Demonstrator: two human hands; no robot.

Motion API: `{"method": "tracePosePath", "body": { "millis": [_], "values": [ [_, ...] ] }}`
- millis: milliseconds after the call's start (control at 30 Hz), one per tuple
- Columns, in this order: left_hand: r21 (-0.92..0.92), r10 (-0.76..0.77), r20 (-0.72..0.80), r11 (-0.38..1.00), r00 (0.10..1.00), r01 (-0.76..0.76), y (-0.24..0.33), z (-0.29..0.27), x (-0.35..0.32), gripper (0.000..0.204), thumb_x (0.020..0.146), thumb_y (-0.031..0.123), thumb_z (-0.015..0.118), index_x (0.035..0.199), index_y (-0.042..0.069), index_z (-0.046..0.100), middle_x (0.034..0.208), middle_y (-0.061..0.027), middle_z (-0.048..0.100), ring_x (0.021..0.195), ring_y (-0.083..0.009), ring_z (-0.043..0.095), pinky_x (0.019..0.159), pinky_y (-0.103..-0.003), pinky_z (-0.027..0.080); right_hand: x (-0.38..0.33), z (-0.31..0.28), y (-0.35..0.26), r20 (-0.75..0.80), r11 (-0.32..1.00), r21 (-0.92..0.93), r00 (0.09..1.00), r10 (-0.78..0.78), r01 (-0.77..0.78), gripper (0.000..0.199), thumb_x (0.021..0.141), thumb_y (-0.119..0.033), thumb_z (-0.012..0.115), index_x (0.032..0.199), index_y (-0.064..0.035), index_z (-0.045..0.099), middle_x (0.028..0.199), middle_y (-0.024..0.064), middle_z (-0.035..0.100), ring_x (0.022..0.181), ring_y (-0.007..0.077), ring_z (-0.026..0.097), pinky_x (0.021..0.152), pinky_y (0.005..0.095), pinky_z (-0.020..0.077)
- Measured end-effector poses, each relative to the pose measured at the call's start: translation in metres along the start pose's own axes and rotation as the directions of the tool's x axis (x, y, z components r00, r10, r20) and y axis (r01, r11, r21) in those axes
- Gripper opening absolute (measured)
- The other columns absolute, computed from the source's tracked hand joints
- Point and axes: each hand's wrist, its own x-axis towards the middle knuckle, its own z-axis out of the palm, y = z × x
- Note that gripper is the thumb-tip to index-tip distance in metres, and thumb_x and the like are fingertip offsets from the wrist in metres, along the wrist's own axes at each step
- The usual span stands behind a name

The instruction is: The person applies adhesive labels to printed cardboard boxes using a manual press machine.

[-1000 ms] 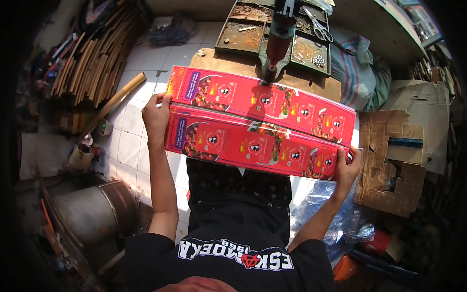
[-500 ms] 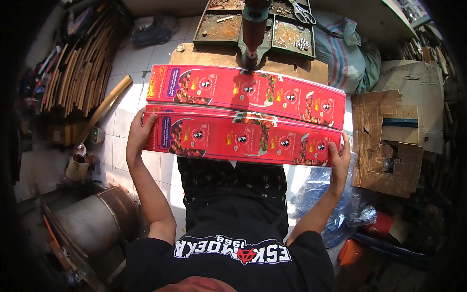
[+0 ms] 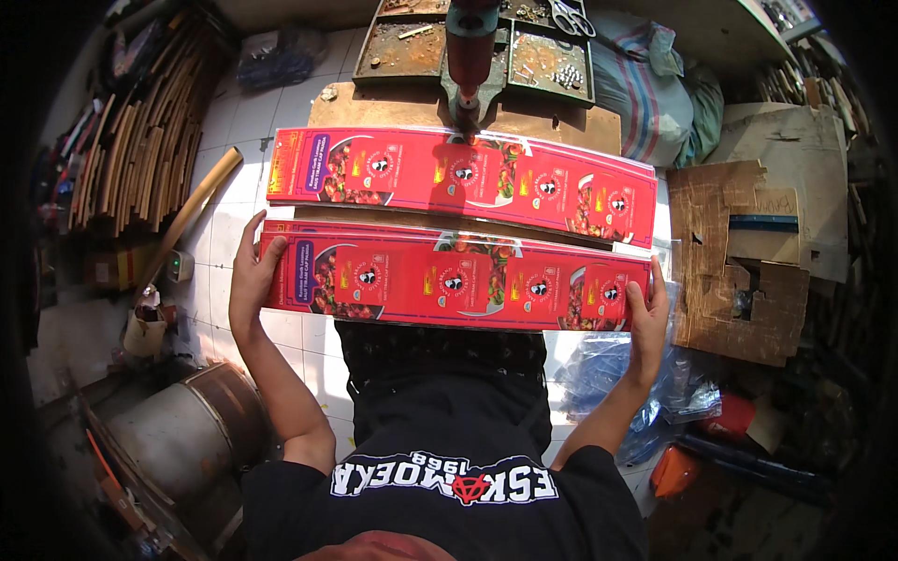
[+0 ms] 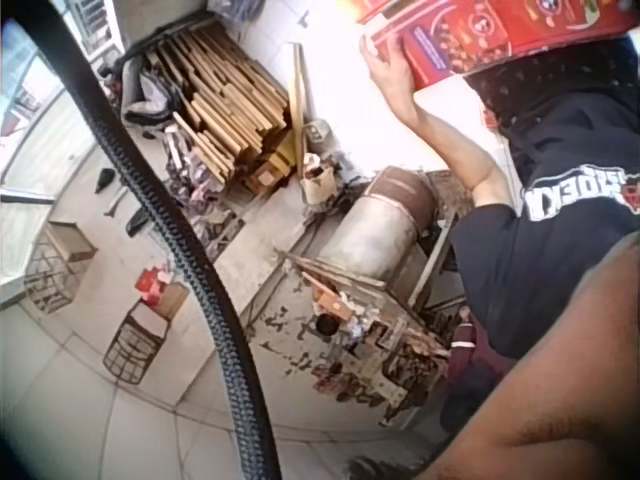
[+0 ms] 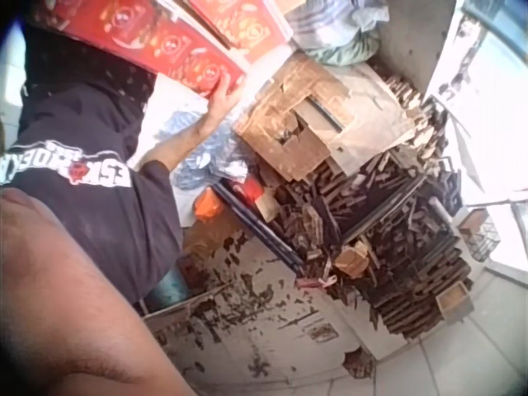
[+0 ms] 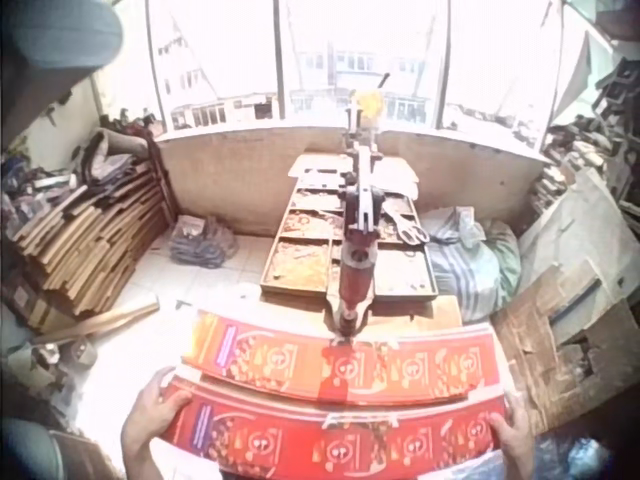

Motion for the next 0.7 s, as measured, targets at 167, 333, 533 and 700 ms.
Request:
{"method": "tracePosePath", "body": {
  "millis": [167, 333, 533, 700],
  "values": [
    [-0.008, 0.039, -0.014, 0.999, 0.999, -0.039, 0.006, 0.004, 0.006, 0.065, 0.093, 0.034, 0.068, 0.145, 0.006, 0.04, 0.1, -0.0182, 0.069, 0.086, -0.0191, 0.069, 0.073, -0.03, 0.056, -0.01, 0.008, 0.0, -0.063, 0.999, -0.01, 0.997, -0.042, 0.041, 0.061, 0.096, -0.006, 0.059, 0.15, 0.0007, 0.032, 0.134, 0.0148, 0.055, 0.118, 0.0172, 0.055, 0.1, 0.0308, 0.0448],
    [-0.014, 0.044, -0.033, 0.999, 0.998, -0.045, 0.001, 0.005, 0.013, 0.064, 0.093, 0.037, 0.068, 0.142, 0.006, 0.041, 0.095, -0.0173, 0.07, 0.083, -0.018, 0.07, 0.07, -0.029, 0.055, 0.001, 0.017, -0.005, -0.114, 0.997, 0.011, 0.991, -0.074, 0.076, 0.059, 0.094, -0.004, 0.06, 0.148, -0.0004, 0.036, 0.123, 0.0134, 0.061, 0.108, 0.0159, 0.06, 0.094, 0.0302, 0.0498],
    [-0.057, 0.018, -0.054, 0.998, 0.998, -0.022, 0.0, 0.008, 0.014, 0.064, 0.092, 0.04, 0.068, 0.139, 0.005, 0.041, 0.094, -0.0169, 0.071, 0.082, -0.0174, 0.07, 0.069, -0.028, 0.055, 0.019, 0.014, 0.0, -0.103, 0.995, 0.034, 0.991, -0.087, 0.091, 0.058, 0.093, -0.004, 0.062, 0.146, 0.0005, 0.039, 0.118, 0.0123, 0.063, 0.105, 0.0151, 0.061, 0.093, 0.0302, 0.0496],
    [-0.022, 0.01, -0.011, 1.0, 1.0, -0.011, 0.0, 0.006, 0.014, 0.062, 0.095, 0.034, 0.065, 0.143, 0.005, 0.037, 0.101, -0.0147, 0.069, 0.084, -0.0148, 0.068, 0.072, -0.028, 0.056, 0.018, 0.015, 0.001, -0.104, 0.995, 0.006, 0.99, -0.099, 0.101, 0.057, 0.094, -0.005, 0.061, 0.146, 0.0001, 0.039, 0.119, 0.0126, 0.063, 0.104, 0.0154, 0.061, 0.093, 0.0305, 0.0496]
  ]
}}
